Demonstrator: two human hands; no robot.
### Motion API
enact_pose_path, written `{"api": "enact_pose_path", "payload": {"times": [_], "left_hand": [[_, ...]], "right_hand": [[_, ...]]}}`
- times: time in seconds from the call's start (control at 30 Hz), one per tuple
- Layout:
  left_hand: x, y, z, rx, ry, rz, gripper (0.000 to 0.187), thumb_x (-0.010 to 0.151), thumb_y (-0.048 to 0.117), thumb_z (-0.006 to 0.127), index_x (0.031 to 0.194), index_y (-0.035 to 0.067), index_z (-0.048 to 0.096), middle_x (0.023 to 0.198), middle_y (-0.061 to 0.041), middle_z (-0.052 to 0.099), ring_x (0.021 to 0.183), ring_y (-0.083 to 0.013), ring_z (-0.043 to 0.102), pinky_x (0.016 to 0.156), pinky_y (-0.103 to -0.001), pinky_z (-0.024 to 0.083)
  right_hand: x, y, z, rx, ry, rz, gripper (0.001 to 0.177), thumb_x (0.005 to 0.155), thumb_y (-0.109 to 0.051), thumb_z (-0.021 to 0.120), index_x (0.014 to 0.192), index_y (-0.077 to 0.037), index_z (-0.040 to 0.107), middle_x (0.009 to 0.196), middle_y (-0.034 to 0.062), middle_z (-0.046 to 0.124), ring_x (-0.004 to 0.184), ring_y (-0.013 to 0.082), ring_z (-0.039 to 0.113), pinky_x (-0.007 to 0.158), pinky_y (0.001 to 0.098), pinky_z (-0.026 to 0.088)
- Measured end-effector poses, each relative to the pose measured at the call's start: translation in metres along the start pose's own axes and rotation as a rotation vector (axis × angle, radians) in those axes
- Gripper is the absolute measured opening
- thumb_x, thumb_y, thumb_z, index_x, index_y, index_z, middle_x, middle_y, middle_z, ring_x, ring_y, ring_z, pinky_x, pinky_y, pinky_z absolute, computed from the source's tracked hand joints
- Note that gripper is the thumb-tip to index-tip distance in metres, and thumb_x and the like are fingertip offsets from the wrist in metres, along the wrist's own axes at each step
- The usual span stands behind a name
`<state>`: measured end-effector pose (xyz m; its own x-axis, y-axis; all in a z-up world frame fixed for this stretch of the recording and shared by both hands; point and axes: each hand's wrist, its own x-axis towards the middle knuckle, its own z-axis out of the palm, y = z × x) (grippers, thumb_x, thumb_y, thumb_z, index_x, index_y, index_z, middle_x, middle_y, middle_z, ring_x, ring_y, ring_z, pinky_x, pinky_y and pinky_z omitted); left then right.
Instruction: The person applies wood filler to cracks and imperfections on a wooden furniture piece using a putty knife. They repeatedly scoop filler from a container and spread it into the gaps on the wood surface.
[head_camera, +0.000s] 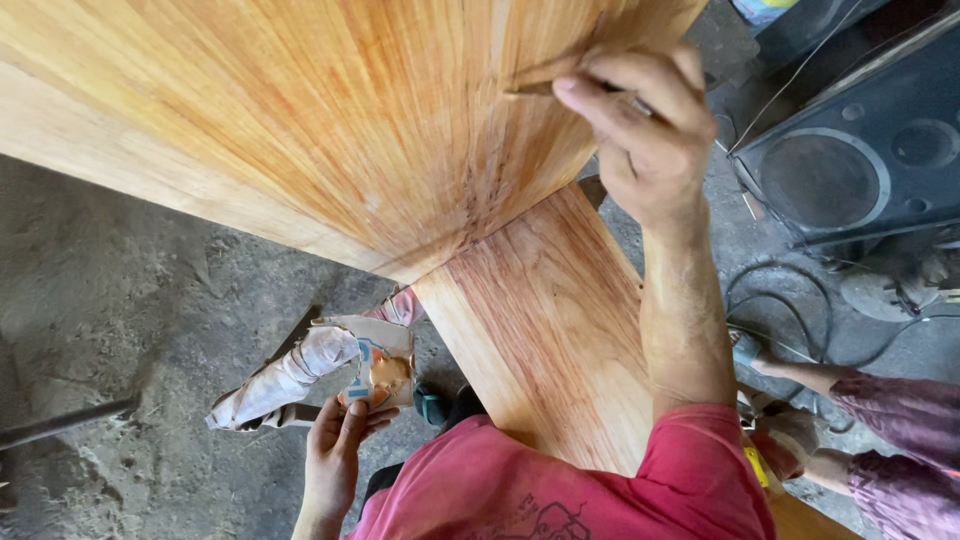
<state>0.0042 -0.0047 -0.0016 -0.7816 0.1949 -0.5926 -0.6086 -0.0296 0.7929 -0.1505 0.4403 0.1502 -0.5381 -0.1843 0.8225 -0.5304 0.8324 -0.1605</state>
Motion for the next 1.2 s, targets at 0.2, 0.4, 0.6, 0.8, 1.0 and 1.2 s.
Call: {"api": "enact_pose_path", "payload": {"times": [0.2, 0.4, 0.6, 0.8, 1.0, 1.2], "left_hand": [[0.000, 0.000, 0.003, -0.031, -0.006, 0.006, 0.032, 0.104, 0.019, 0.051, 0.123, -0.004, 0.062, 0.111, -0.016, 0.074, 0.102, -0.0273, 0.075, 0.093, -0.041, 0.058], [0.001, -0.004, 0.001, -0.046, -0.001, 0.031, 0.031, 0.104, 0.019, 0.051, 0.122, -0.004, 0.062, 0.112, -0.017, 0.075, 0.101, -0.0277, 0.075, 0.093, -0.041, 0.058], [0.000, -0.005, -0.002, -0.055, -0.016, 0.048, 0.032, 0.104, 0.019, 0.051, 0.122, -0.005, 0.062, 0.113, -0.016, 0.075, 0.102, -0.0268, 0.075, 0.092, -0.040, 0.058], [-0.003, -0.007, -0.006, -0.056, 0.004, 0.048, 0.033, 0.104, 0.020, 0.052, 0.123, -0.005, 0.061, 0.111, -0.017, 0.074, 0.101, -0.0274, 0.075, 0.092, -0.041, 0.059], [-0.006, -0.008, -0.001, -0.041, -0.022, 0.052, 0.032, 0.105, 0.020, 0.051, 0.121, -0.005, 0.061, 0.107, -0.016, 0.074, 0.099, -0.0258, 0.075, 0.091, -0.040, 0.059], [-0.009, -0.001, -0.004, -0.188, 0.041, 0.208, 0.022, 0.109, 0.016, 0.052, 0.122, -0.001, 0.057, 0.113, -0.012, 0.066, 0.101, -0.0211, 0.070, 0.091, -0.039, 0.060]], "right_hand": [[0.000, -0.005, -0.008, 0.010, -0.065, 0.031, 0.032, 0.104, 0.008, 0.075, 0.128, -0.013, 0.079, 0.120, 0.0034, 0.073, 0.107, 0.0212, 0.058, 0.086, 0.0304, 0.050], [0.020, -0.025, -0.019, -0.024, -0.025, 0.012, 0.033, 0.099, 0.011, 0.075, 0.126, -0.008, 0.077, 0.117, 0.0061, 0.072, 0.103, 0.0217, 0.062, 0.086, 0.0358, 0.047], [0.025, -0.027, -0.014, -0.056, -0.038, 0.005, 0.033, 0.101, 0.010, 0.074, 0.129, -0.009, 0.077, 0.117, 0.0052, 0.072, 0.102, 0.0221, 0.060, 0.087, 0.0365, 0.047], [0.009, -0.024, -0.010, -0.004, -0.133, 0.023, 0.034, 0.105, 0.008, 0.072, 0.131, -0.013, 0.077, 0.119, 0.0033, 0.071, 0.102, 0.0214, 0.060, 0.085, 0.0335, 0.050], [0.009, -0.011, -0.003, -0.013, -0.015, 0.006, 0.027, 0.104, 0.008, 0.076, 0.126, -0.008, 0.079, 0.115, 0.0064, 0.072, 0.101, 0.0222, 0.061, 0.083, 0.0337, 0.050], [-0.051, -0.083, 0.012, 0.183, -0.224, 0.306, 0.018, 0.108, 0.008, 0.070, 0.122, -0.003, 0.073, 0.110, 0.0092, 0.070, 0.095, 0.0221, 0.067, 0.079, 0.0327, 0.056]]}}
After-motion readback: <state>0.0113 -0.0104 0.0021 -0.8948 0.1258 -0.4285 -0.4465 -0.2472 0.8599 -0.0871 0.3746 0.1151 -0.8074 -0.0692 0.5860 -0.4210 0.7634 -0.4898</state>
